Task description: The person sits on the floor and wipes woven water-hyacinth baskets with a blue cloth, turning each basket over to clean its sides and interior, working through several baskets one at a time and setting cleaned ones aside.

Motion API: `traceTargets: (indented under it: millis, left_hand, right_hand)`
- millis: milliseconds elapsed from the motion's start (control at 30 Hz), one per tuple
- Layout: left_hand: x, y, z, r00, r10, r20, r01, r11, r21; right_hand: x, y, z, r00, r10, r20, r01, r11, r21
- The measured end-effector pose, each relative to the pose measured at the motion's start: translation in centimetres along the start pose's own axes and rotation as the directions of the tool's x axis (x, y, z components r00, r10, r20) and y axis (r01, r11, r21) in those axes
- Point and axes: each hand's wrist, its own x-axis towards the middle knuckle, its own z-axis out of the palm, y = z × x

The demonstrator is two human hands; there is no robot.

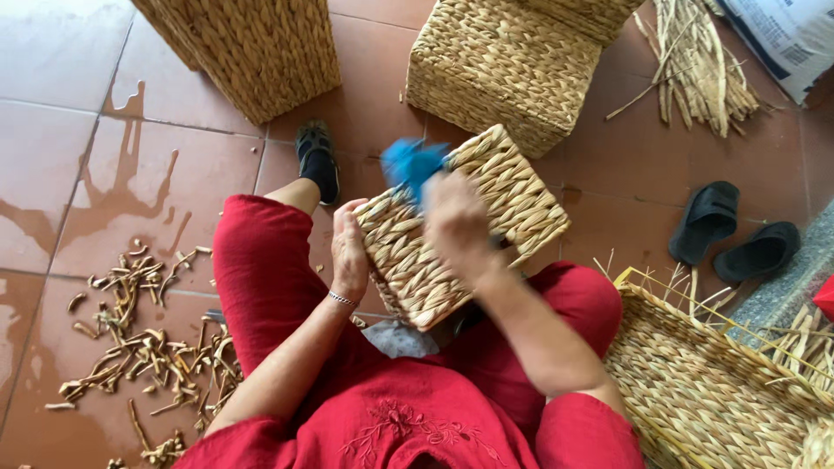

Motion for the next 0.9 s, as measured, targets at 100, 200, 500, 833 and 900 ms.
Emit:
traceTargets:
  millis: [100,200,500,833,900]
  left_hand:
    - [-0.2,0.9,-0.5,0.999,-0.043,0.023,0.041,0.995,0.093]
    - [-0.9,0.9,-1.3,0.994,-0.087,0.062,0.077,0.986,0.145]
    - [-1.2,-1.0,-1.2,0.977,0.037,0.209,0.018,0.967,-0.256]
    - [-2.9,3.5,-0.2,0.987,-0.013,0.163,0.001,0.997,0.073]
    - [-2.8,2.8,-0.5,0.990,-0.007,0.142,0.000,0.999,0.046]
  right_hand:
    - [1.2,6.9,1.3,0.961,0.247,-0.123,-0.264,0.953,-0.150]
    - [1.4,8.6,2.1,0.942,0.275,-0.191,-0.310,0.934,-0.181]
    - [-4.0,-8.8,-5.5,0.983,-0.176,-0.051,0.183,0.948,0.259]
    - [1.0,9.3,2.7,0.914,0.269,-0.303,-0.318,0.940,-0.124]
    - [0.8,8.3,1.5,0.909,0.281,-0.309,-0.329,0.937,-0.116]
